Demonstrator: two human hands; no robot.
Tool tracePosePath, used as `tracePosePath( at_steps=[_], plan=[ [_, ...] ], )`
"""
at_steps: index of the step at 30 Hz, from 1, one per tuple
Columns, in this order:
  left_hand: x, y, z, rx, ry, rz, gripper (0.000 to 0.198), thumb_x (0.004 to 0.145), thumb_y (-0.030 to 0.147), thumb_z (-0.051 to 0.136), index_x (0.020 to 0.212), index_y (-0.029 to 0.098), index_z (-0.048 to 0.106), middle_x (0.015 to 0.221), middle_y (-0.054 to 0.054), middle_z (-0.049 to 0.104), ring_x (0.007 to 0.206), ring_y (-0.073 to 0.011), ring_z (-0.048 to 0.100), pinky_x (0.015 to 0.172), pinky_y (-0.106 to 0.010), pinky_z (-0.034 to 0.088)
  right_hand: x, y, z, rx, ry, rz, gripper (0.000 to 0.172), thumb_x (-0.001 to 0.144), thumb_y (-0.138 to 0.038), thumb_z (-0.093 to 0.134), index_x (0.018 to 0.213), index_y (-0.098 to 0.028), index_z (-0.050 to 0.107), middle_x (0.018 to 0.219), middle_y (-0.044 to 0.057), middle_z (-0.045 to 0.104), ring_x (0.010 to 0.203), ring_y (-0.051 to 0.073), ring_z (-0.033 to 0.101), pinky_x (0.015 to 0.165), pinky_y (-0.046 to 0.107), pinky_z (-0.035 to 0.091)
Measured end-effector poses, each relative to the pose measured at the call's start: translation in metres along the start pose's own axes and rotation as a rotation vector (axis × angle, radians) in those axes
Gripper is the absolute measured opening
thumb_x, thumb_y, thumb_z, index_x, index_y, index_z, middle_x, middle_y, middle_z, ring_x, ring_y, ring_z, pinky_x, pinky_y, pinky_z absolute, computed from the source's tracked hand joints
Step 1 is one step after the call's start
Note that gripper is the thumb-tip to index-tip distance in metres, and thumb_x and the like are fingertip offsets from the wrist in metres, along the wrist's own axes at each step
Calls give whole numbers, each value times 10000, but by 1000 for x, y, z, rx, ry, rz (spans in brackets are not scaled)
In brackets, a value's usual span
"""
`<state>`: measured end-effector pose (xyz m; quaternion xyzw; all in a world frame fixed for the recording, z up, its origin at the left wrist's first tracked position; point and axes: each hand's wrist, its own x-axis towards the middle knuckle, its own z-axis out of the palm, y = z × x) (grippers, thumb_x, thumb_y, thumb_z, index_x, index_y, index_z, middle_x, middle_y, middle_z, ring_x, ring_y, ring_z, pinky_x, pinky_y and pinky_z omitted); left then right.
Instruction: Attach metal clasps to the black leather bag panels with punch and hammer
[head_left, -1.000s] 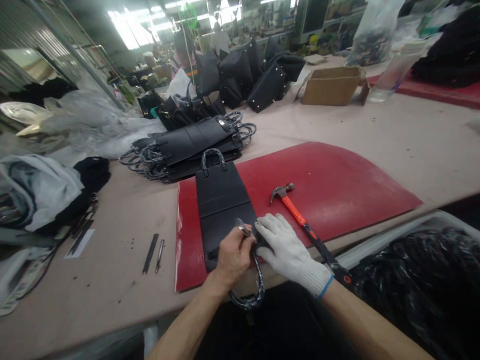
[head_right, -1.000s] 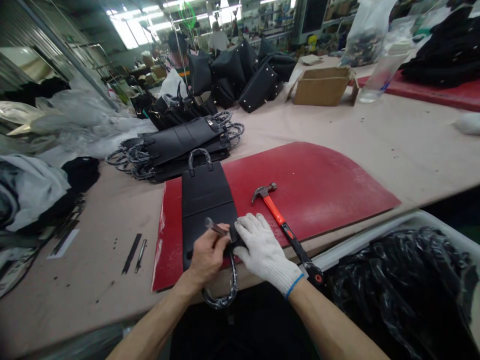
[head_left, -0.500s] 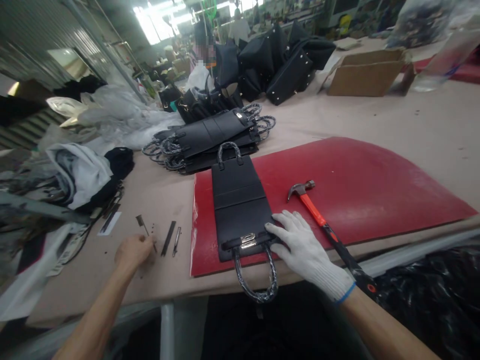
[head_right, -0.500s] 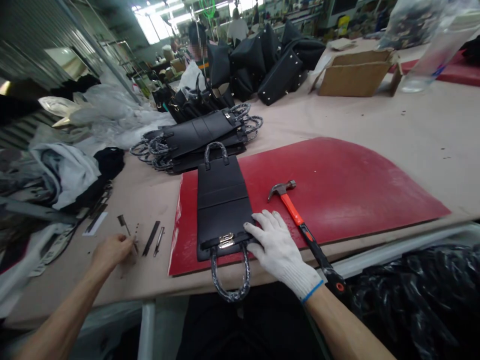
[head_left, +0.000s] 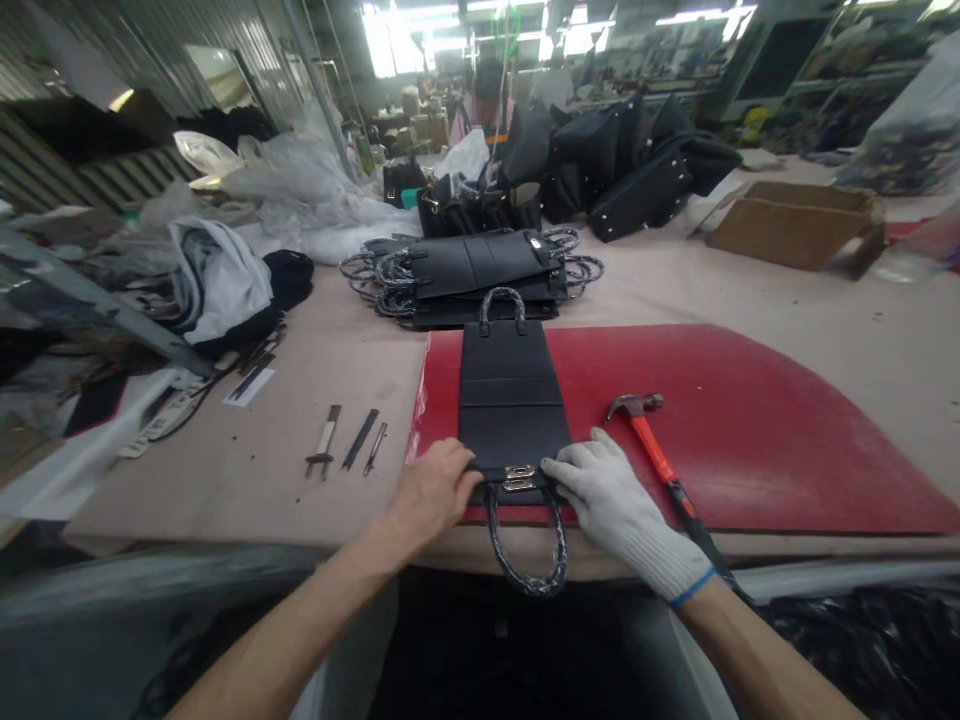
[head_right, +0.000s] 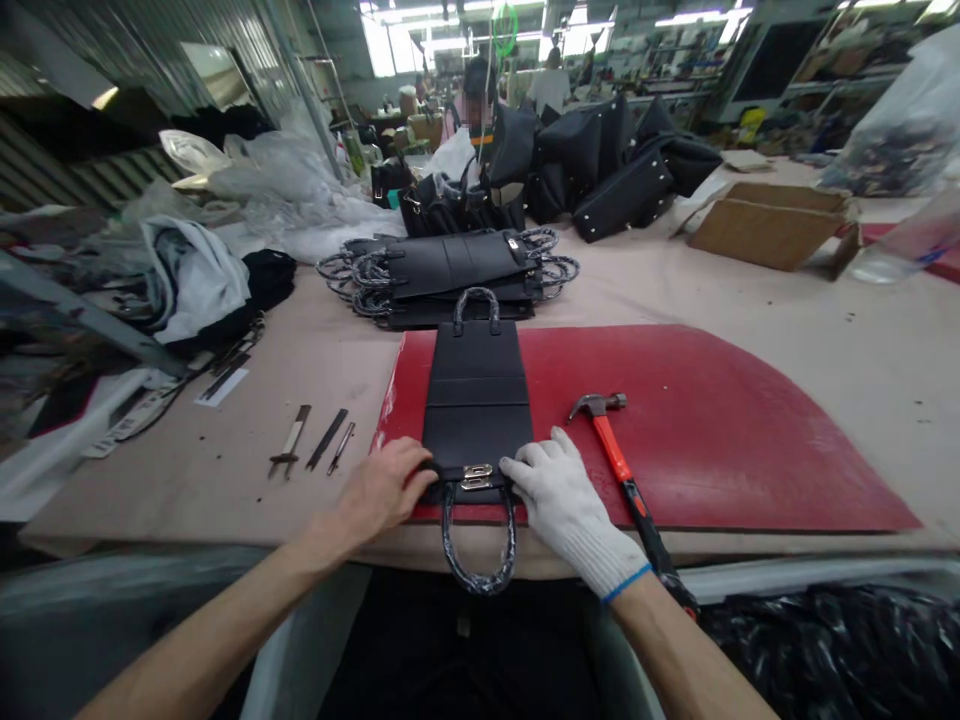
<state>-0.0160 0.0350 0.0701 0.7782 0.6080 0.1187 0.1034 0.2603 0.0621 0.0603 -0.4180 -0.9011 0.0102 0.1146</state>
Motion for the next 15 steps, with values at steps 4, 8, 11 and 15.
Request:
tracePosePath(
  at_steps=[4, 8, 11, 15],
  plan=[
    [9, 25, 20, -2, -22, 175, 35, 936, 171, 641, 905, 181, 656, 993, -101, 632, 954, -261, 598, 816, -366, 533, 6, -11, -1, -239, -72, -124, 385, 891, -37, 492, 1191, -166, 695, 952, 105, 674, 894, 266, 583, 1108, 541, 355],
    [10, 26, 19, 143, -49, 318, 160, 935, 45, 526, 962, 156, 638, 978, -113, 609, 903, -261, 582, 744, -352, 522, 10, -17, 0, -239, -103, -152, 231, 895, -61, 526, 1030, -161, 685, 910, 116, 645, 791, 258, 548, 792, 415, 454],
    [6, 22, 16, 230, -58, 366, 200, 904, 16, 514, 1002, 141, 635, 990, -123, 625, 895, -264, 586, 710, -343, 519, 9, -12, 3, -195, -92, -163, 198, 884, -60, 542, 983, -164, 678, 902, 100, 628, 778, 238, 528, 712, 371, 405],
    [-1, 0, 22, 129, 11, 451, 267, 882, -4, 512, 997, 173, 674, 995, -95, 679, 908, -240, 598, 784, -349, 527, 5, 0, 10, -76, -41, -171, 201, 884, -69, 518, 925, -170, 686, 916, 93, 613, 848, 230, 517, 760, 358, 401]
  ],
)
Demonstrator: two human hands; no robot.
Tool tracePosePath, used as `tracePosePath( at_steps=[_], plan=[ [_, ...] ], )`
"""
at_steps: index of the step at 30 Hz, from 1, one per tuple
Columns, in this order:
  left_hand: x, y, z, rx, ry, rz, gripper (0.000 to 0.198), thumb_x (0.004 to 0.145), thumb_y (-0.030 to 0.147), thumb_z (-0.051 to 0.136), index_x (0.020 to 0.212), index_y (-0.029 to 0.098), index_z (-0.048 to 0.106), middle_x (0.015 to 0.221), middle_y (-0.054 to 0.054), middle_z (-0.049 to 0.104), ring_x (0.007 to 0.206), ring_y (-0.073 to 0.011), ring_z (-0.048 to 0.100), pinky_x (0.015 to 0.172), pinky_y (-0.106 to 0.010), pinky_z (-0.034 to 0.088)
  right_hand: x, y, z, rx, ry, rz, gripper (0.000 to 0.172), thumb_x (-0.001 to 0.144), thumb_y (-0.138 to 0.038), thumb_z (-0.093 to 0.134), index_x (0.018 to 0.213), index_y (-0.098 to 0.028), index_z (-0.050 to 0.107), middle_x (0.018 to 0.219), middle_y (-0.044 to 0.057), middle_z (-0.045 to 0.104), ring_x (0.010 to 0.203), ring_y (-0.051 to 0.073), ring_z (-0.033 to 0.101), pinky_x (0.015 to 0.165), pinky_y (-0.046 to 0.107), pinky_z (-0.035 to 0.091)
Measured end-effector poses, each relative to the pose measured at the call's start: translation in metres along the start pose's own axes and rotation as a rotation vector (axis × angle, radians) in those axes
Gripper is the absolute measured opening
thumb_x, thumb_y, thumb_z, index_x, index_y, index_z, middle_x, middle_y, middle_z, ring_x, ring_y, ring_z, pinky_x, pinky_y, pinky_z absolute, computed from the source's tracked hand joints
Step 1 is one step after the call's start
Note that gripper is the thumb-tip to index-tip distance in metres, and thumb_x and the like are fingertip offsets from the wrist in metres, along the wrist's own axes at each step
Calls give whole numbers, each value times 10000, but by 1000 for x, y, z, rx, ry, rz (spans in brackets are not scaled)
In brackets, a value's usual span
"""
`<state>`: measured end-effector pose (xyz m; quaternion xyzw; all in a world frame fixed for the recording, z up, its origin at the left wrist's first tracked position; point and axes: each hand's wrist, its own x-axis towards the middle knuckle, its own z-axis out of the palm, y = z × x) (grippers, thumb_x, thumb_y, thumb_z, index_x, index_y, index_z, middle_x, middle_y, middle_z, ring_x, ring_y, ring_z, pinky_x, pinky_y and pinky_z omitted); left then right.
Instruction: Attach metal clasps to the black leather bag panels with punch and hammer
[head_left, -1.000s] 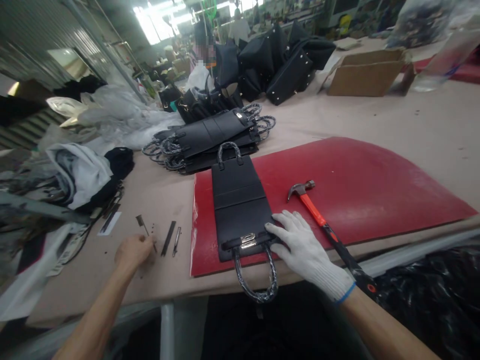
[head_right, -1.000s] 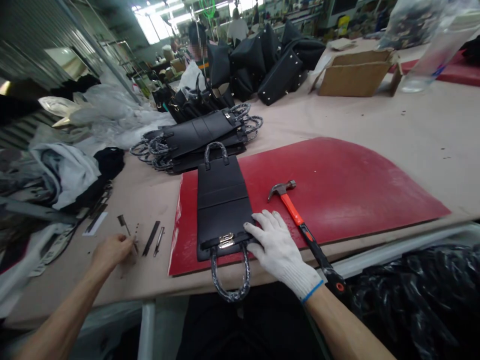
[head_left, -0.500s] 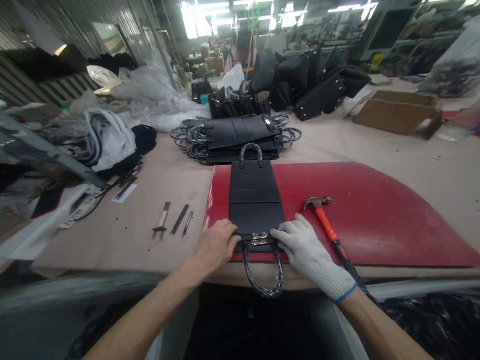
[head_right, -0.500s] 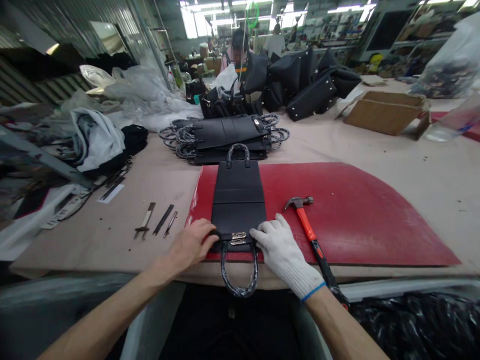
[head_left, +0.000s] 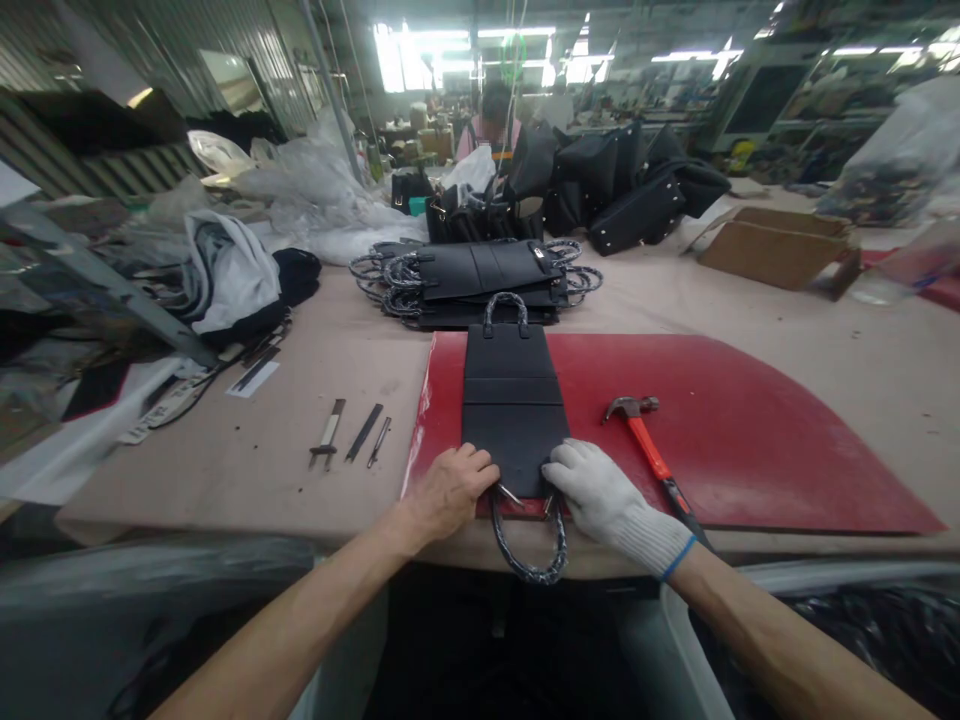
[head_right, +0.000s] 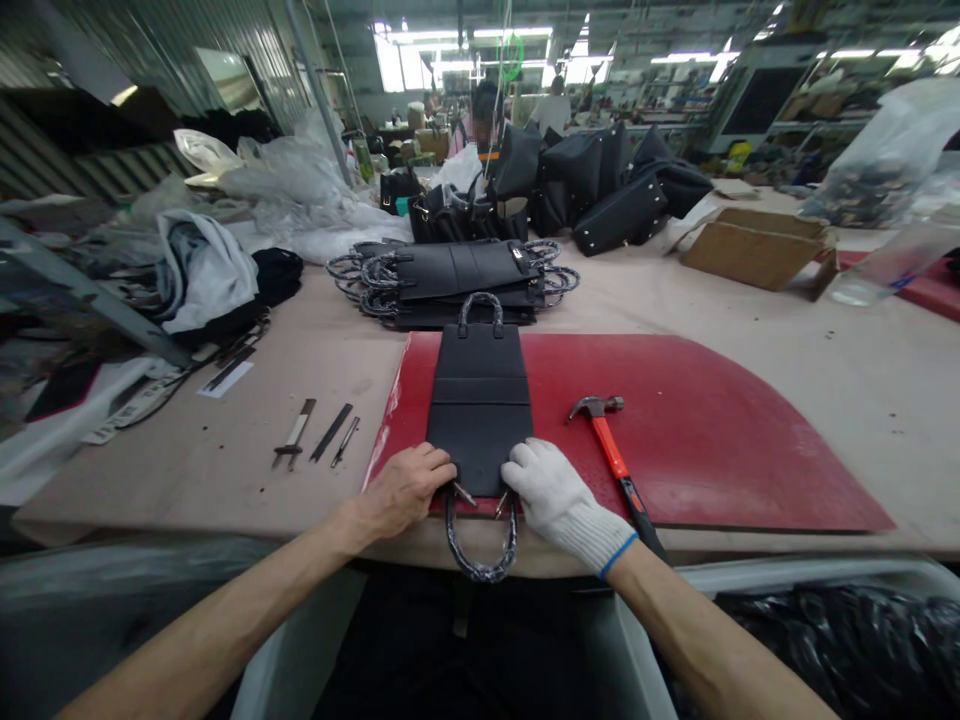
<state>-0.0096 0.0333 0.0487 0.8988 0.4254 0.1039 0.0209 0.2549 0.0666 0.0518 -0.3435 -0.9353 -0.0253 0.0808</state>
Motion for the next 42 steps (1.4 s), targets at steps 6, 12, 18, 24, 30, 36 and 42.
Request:
tracePosePath(
  at_steps=[6, 12, 18, 24, 30, 36, 42],
  plan=[
    [-21, -23, 17, -209, 212, 111, 385, 891, -26, 431, 950, 195, 741, 1032, -80, 726, 950, -183, 635, 879, -316, 530, -10, 9, 10, 219, 111, -45, 212, 815, -48, 528, 717, -194, 646, 869, 74, 603, 830, 215, 489, 739, 349, 401],
    [-25, -9, 23, -107, 268, 83, 353, 964, 36, 426, 1034, 189, 736, 1053, -104, 717, 931, -198, 637, 857, -334, 535, -21, -2, 15, 366, 283, 38, 300, 791, 7, 459, 870, -198, 664, 969, 76, 637, 907, 218, 546, 843, 392, 476],
    [-29, -2, 26, -111, 345, 44, 334, 965, 48, 431, 1060, 181, 722, 1086, -115, 711, 991, -219, 645, 906, -371, 553, -30, -12, 5, 467, 318, 100, 227, 934, -119, 478, 1000, -227, 667, 1085, 67, 663, 1046, 225, 615, 1159, 563, 355],
    [-31, 4, 33, -194, 444, 4, 336, 945, 32, 448, 1093, 180, 711, 1103, -121, 700, 1061, -235, 628, 947, -408, 571, -36, -13, 9, 552, 348, 334, 710, 871, -174, 585, 1540, -242, 356, 1162, 73, 672, 1123, 259, 632, 1088, 552, 466],
    [-28, 15, 28, -192, 380, -85, 326, 957, 42, 430, 1088, 168, 701, 1102, -129, 686, 1051, -257, 618, 930, -412, 566, -35, -2, 13, 370, 219, 232, 434, 934, -293, 554, 1361, -245, 611, 1401, 122, 623, 1360, 331, 519, 1174, 632, 362],
    [-24, 10, 34, -241, 442, -74, 283, 918, 87, 494, 1095, 168, 698, 1076, -109, 725, 997, -233, 662, 894, -390, 589, -28, 21, 36, 261, 310, 45, 422, 974, -381, 500, 1375, -318, 613, 1409, 86, 641, 1277, 378, 603, 1077, 676, 459],
    [-48, -34, 18, -198, 484, -605, 241, 945, 135, 502, 995, 211, 725, 994, -94, 764, 965, -245, 716, 893, -385, 585, -27, 23, 36, 235, 322, 34, 424, 974, -397, 507, 1387, -343, 587, 1404, 79, 648, 1255, 393, 620, 1043, 696, 481]
  ],
)
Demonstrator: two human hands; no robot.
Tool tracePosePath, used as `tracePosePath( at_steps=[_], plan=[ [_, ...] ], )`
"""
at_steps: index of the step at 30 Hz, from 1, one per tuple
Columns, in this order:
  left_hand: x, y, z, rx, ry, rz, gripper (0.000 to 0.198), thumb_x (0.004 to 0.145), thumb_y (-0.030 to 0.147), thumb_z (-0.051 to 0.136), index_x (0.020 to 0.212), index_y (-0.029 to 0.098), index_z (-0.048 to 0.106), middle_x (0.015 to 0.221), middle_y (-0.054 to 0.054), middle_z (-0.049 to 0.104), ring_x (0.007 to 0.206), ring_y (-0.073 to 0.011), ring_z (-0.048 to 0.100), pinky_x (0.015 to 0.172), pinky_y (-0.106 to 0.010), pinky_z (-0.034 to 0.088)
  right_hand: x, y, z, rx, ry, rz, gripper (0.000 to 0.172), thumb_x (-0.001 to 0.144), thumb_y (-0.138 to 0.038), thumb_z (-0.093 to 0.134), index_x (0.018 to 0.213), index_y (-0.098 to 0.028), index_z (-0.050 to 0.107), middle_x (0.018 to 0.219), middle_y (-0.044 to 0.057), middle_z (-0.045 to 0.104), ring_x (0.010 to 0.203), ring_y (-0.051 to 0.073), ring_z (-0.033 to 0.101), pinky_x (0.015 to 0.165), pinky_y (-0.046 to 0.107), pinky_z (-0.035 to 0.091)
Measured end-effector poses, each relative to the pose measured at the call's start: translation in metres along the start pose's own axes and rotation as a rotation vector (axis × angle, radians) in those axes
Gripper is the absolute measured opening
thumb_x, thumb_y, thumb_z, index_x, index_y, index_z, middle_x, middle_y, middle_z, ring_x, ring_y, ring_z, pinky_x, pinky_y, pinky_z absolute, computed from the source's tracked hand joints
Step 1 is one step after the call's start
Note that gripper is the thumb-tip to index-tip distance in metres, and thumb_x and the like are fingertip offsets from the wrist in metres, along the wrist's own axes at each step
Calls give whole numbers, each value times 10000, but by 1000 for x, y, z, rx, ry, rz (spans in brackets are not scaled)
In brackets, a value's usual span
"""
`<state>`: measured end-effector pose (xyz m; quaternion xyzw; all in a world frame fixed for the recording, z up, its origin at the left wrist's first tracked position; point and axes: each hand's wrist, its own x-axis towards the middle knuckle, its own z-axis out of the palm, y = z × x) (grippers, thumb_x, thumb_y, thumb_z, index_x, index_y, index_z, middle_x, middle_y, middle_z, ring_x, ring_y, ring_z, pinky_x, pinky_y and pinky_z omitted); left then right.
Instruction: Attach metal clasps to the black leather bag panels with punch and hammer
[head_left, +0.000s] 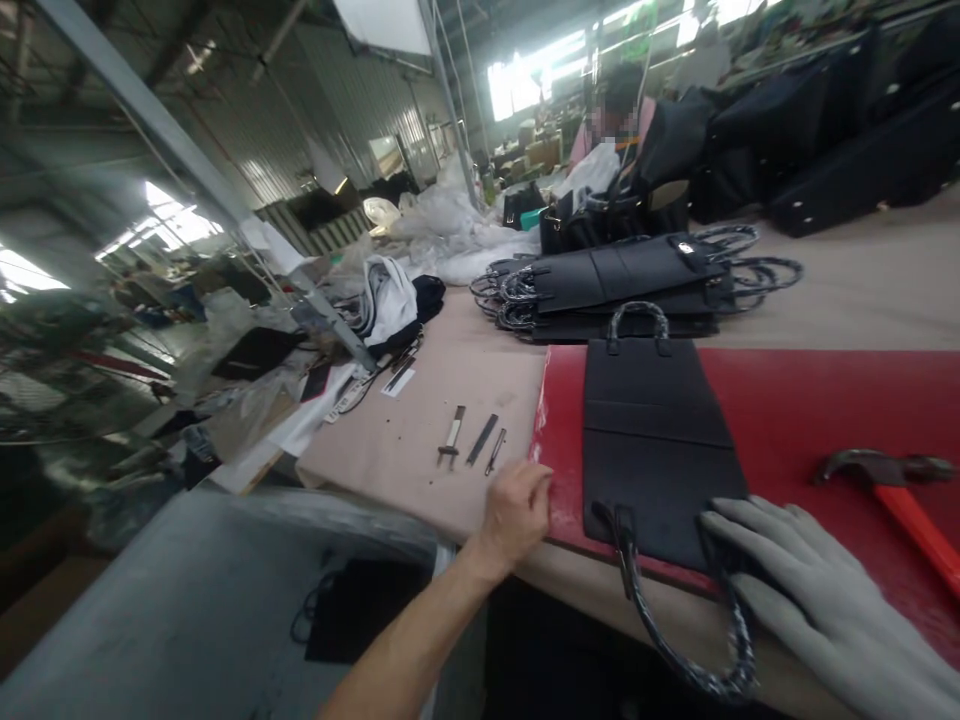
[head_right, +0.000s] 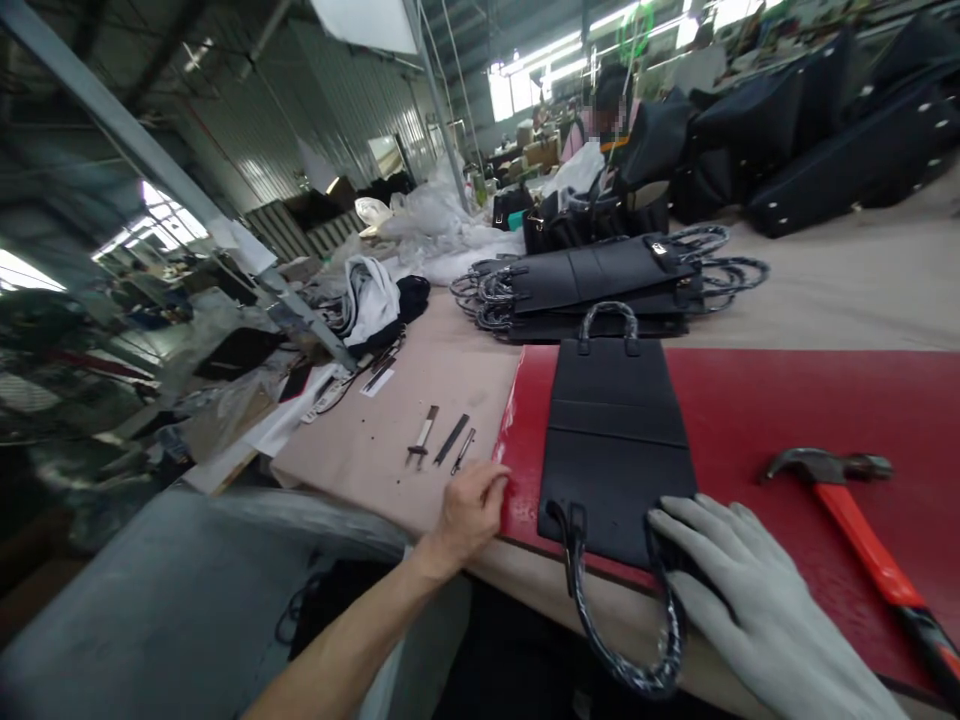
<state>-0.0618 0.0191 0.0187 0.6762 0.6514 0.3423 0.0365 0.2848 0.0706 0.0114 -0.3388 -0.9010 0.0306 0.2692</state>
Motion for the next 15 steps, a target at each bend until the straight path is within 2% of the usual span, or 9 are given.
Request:
tracePosePath(
  at_steps=[3, 6, 10, 13, 15],
  plan=[
    [21, -42, -27, 158, 9, -256, 255, 946, 145, 492, 1030, 149, 732, 1047, -165, 756, 1001, -300, 713, 902, -432, 555, 1, -2, 1, 9, -20, 44, 409, 972, -398, 521, 1362, -324, 621, 1407, 88, 645, 1281, 389, 602, 1099, 686, 440],
    [42, -73, -49, 257, -127, -416, 189, 896, 227, 610, 972, 129, 753, 983, -176, 768, 944, -306, 726, 854, -399, 547, 1, -6, 1, 27, -24, 91, 403, 968, -391, 526, 1343, -310, 650, 1409, 89, 641, 1301, 373, 587, 1134, 673, 411],
    [68, -86, -56, 305, -353, -480, 158, 789, 304, 721, 817, 152, 755, 887, -166, 771, 925, -322, 726, 811, -369, 525, 3, -21, -9, 46, -89, 167, 399, 952, -319, 536, 1329, -286, 663, 1425, 89, 628, 1369, 346, 528, 1170, 672, 362],
    [88, -88, -51, 333, -472, -540, 120, 684, 253, 759, 633, 161, 702, 671, -147, 717, 798, -356, 720, 722, -389, 514, 7, -30, -15, 63, -150, 217, 441, 916, -253, 567, 1350, -258, 649, 1450, 99, 603, 1407, 331, 485, 1199, 652, 323],
    [97, -90, -50, 332, -525, -564, 131, 627, 208, 760, 551, 175, 659, 543, -100, 653, 691, -332, 699, 657, -368, 497, 8, -33, -18, 72, -166, 236, 460, 903, -232, 581, 1359, -245, 643, 1457, 102, 595, 1416, 325, 472, 1215, 647, 293]
  ],
)
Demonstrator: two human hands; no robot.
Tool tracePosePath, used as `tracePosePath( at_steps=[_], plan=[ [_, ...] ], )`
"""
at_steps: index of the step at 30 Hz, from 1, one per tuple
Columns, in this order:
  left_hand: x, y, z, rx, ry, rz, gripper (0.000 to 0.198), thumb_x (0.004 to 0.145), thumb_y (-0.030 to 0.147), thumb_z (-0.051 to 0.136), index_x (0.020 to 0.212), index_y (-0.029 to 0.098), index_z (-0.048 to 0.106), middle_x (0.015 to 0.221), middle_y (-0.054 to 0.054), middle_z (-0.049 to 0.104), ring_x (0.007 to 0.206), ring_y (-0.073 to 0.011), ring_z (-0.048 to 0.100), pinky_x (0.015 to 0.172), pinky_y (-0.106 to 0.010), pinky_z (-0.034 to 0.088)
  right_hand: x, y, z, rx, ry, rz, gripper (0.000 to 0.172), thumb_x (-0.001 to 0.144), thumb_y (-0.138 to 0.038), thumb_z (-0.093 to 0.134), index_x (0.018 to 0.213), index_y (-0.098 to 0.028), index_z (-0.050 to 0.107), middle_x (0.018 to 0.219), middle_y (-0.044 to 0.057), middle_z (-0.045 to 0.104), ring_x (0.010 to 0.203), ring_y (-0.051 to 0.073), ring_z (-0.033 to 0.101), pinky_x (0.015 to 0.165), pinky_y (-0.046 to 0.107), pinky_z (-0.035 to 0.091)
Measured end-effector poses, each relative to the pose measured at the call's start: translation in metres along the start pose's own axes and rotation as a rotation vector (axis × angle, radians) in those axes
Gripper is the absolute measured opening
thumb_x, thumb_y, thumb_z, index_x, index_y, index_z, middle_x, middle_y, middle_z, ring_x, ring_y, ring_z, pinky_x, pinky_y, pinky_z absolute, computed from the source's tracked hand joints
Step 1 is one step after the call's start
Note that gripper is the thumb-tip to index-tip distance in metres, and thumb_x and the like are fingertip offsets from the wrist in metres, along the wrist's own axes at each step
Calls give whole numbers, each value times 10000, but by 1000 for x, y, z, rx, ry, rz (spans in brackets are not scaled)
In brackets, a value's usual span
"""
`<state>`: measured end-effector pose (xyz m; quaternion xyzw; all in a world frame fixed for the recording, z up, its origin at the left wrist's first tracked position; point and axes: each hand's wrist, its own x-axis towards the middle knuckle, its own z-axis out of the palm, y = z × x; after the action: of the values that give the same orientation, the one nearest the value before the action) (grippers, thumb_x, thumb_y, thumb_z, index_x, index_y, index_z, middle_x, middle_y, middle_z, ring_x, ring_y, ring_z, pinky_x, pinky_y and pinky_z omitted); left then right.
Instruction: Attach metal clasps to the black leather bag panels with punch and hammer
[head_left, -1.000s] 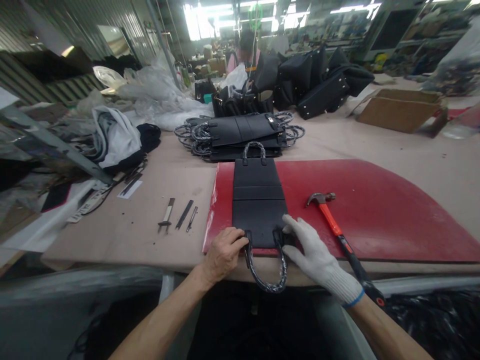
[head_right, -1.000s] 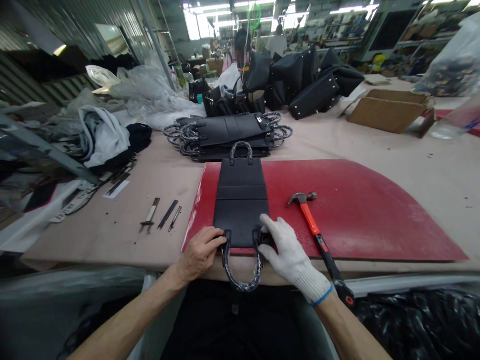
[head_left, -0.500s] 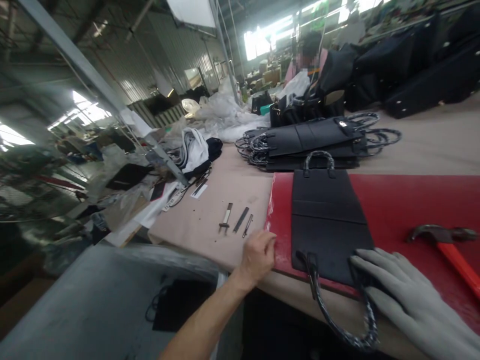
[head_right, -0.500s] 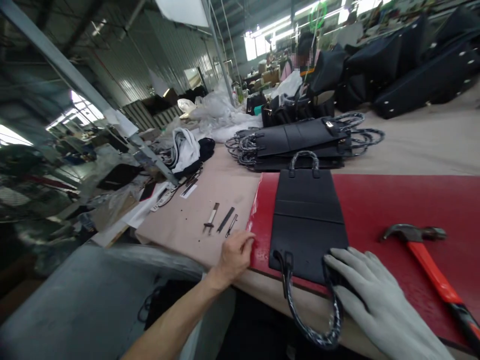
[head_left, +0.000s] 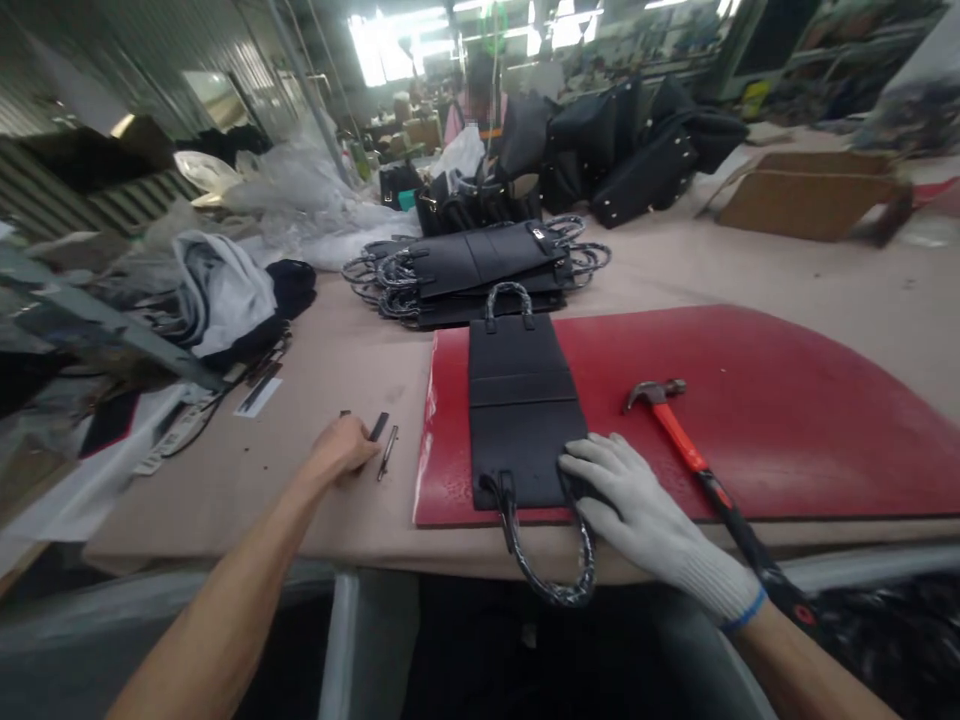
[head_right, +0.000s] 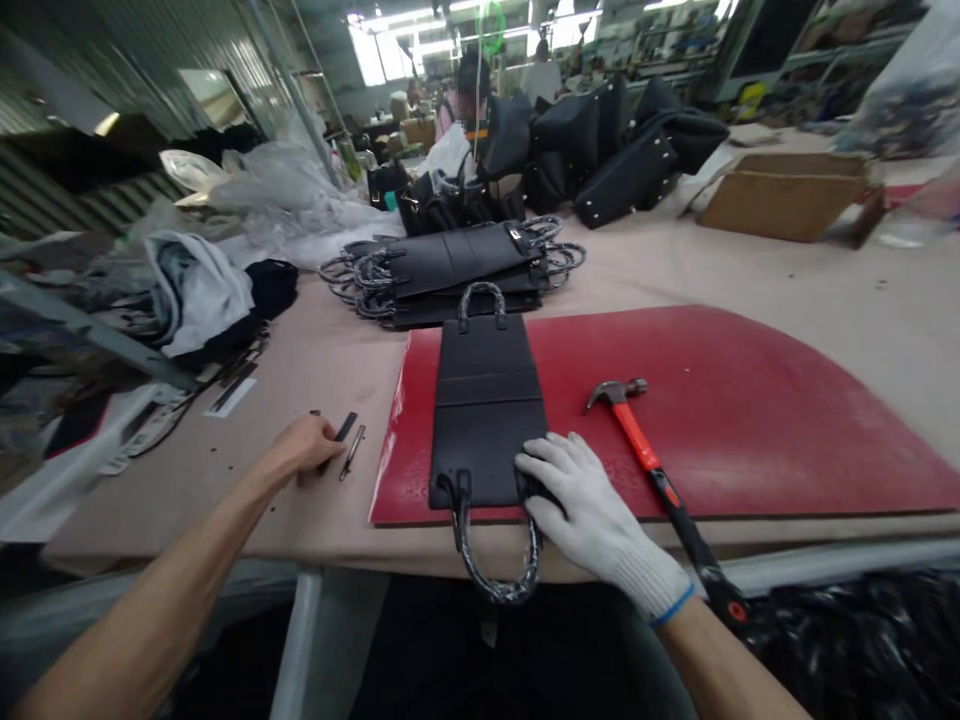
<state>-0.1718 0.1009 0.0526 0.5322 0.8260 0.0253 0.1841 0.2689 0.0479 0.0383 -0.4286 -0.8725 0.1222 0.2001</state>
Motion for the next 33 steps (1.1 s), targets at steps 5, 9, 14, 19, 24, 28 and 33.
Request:
tracePosePath(
  at_steps=[5, 9, 14, 19, 24, 28, 33],
  plan=[
    [-3, -11, -3, -137, -73, 38, 145, 664, 288, 732, 604, 184, 650, 512, -23, 620, 544, -215, 629, 524, -279, 459, 0, -4, -2, 30, 2, 28, 456, 892, -231, 600, 1345, -240, 655, 1445, 103, 603, 1411, 326, 470, 1220, 639, 281],
    [-20, -24, 5, -767, -34, 48, 337, 615, 415, 817, 749, 155, 650, 656, -26, 693, 584, -167, 647, 507, -231, 494, 1, -7, -4, 45, 1, 41, 454, 887, -230, 605, 1337, -235, 663, 1444, 102, 604, 1411, 323, 467, 1227, 625, 278],
    [-52, -2, 19, -1314, 0, 91, 460, 577, 391, 925, 849, 135, 657, 775, -12, 723, 661, -146, 687, 600, -248, 594, 2, -8, -5, 47, -3, 50, 452, 888, -230, 607, 1336, -223, 665, 1441, 107, 605, 1411, 321, 466, 1230, 616, 277],
    [-87, 57, 44, -1553, -79, 198, 495, 637, 333, 924, 1009, 177, 638, 790, 15, 743, 690, -150, 726, 685, -302, 648, 1, -8, -4, 52, 2, 56, 449, 883, -230, 615, 1329, -226, 669, 1436, 104, 608, 1405, 325, 472, 1226, 618, 282],
    [-114, 106, 71, -1344, -71, 442, 289, 787, 303, 818, 981, 165, 654, 912, -43, 774, 832, -189, 773, 782, -315, 654, 2, -9, -4, 70, 22, 56, 444, 883, -237, 617, 1323, -232, 669, 1421, 106, 619, 1400, 336, 478, 1216, 634, 288],
    [-125, 125, 84, -1142, 22, 622, 120, 904, 257, 684, 994, 182, 657, 977, -63, 771, 899, -186, 767, 850, -310, 639, 1, -9, -3, 77, 29, 64, 466, 863, -221, 634, 1327, -252, 663, 1430, 98, 615, 1399, 343, 482, 1209, 642, 295],
    [-125, 125, 100, -943, 151, 732, 119, 915, 184, 651, 1031, 196, 680, 1013, -60, 781, 960, -192, 759, 914, -334, 618, -1, -8, -2, 78, 45, 64, 479, 857, -214, 634, 1334, -244, 658, 1431, 102, 614, 1404, 346, 475, 1210, 638, 295]
  ],
)
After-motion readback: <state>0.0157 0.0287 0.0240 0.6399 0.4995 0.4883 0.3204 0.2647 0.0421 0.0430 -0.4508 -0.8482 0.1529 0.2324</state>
